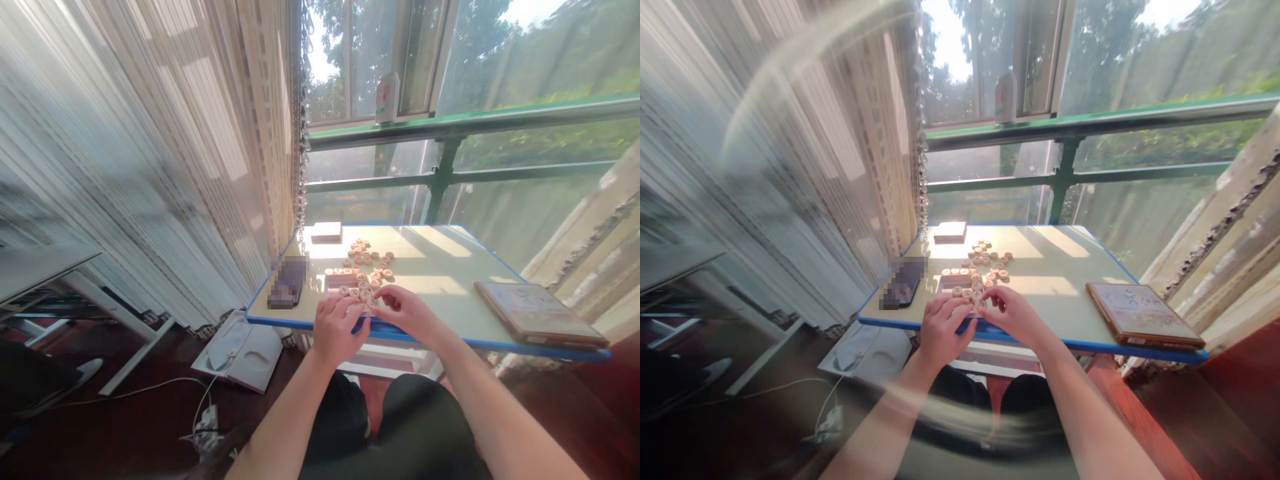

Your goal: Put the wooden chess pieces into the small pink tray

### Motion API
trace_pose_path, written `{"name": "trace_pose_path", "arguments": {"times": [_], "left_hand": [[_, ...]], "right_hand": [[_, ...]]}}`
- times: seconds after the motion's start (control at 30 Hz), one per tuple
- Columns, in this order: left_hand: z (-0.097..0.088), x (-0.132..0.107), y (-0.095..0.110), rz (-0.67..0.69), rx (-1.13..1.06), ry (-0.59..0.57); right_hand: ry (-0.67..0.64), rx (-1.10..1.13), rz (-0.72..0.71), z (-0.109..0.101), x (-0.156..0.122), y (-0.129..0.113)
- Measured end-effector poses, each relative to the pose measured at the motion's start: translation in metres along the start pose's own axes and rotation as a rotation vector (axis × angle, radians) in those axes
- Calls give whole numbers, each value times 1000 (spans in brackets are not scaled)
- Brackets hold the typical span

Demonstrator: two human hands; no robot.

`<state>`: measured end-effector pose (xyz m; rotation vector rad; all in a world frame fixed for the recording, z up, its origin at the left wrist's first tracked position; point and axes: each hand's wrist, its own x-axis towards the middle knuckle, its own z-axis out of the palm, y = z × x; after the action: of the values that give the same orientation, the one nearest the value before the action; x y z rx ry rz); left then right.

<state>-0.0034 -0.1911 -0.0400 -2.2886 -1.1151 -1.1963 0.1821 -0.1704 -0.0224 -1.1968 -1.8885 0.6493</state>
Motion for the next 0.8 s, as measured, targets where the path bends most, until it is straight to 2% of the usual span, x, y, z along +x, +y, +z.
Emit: {"name": "trace_pose_path", "arguments": {"times": [0.2,0.5,0.8], "left_hand": [[2,-2,-1,-2,-10,-3],[0,-1,-2,8,-62,-86],[1,-2,-2,9,-62,-84]], "right_hand": [[-36,-26,19,1,3,3],[-70,-43,20,1,2,3],[-22,-68,-6,0,-2,3]]}}
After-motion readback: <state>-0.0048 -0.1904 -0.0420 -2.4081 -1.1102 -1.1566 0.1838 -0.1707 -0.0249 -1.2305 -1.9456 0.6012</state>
